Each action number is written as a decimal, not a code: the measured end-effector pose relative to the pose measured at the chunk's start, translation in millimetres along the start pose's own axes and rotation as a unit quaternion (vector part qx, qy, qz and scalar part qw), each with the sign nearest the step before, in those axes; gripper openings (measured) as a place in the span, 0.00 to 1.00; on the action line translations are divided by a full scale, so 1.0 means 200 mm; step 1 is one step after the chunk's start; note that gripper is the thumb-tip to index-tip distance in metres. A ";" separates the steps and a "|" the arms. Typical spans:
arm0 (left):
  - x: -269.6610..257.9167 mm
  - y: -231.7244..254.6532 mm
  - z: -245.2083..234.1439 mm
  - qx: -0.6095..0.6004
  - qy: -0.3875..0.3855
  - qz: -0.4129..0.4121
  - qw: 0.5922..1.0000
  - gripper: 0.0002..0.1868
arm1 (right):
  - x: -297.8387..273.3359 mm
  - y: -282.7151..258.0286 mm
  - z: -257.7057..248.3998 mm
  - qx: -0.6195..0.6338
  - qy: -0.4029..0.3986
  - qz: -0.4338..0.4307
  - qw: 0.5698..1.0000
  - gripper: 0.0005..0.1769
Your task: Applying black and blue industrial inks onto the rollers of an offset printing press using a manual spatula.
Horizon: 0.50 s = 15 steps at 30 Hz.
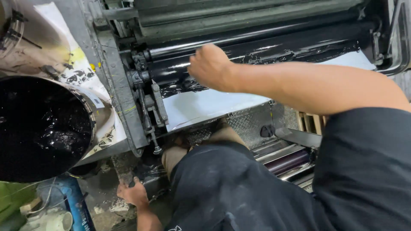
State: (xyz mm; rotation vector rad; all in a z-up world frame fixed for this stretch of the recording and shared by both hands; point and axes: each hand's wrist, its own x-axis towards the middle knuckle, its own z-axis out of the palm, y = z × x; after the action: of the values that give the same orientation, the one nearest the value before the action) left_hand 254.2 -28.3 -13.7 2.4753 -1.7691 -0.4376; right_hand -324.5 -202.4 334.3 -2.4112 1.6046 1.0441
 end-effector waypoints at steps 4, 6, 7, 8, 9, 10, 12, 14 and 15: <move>0.02 0.03 0.01 -0.032 -0.031 -0.118 0.992 0.33 | 0.13 0.16 0.06 0.105 -0.098 0.069 0.987 0.12; 0.01 0.03 0.00 -0.014 -0.016 -0.082 0.996 0.32 | 0.09 0.23 0.13 0.102 -0.135 0.089 0.982 0.12; 0.01 0.03 0.00 0.008 0.002 -0.051 0.999 0.30 | 0.06 0.26 0.16 0.100 -0.171 0.101 0.975 0.12; 0.01 0.04 0.00 0.008 0.003 -0.047 0.999 0.30 | 0.03 0.29 0.22 0.102 -0.170 0.105 0.974 0.12; 0.01 0.05 0.00 -0.076 0.002 -0.051 0.996 0.31 | -0.02 0.31 0.28 0.112 -0.173 0.125 0.970 0.12; 0.01 0.07 0.00 -0.158 -0.001 -0.052 0.986 0.33 | -0.06 0.33 0.35 0.123 -0.178 0.145 0.965 0.13; 0.03 0.02 0.06 -0.116 -0.032 -0.049 0.992 0.32 | -0.15 0.37 0.48 0.128 -0.179 0.165 0.961 0.13; 0.06 0.05 0.13 -0.074 -0.063 -0.041 0.994 0.31 | -0.25 0.40 0.61 0.135 -0.182 0.190 0.955 0.13; 0.09 0.10 0.16 0.002 -0.066 -0.131 0.989 0.29 | -0.30 0.42 0.68 0.137 -0.176 0.198 0.954 0.13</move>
State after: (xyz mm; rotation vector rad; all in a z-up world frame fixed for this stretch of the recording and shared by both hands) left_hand 231.5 -48.3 -43.7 2.7512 -1.4888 -0.6303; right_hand -475.6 -138.7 288.5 -1.6555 1.9775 1.1319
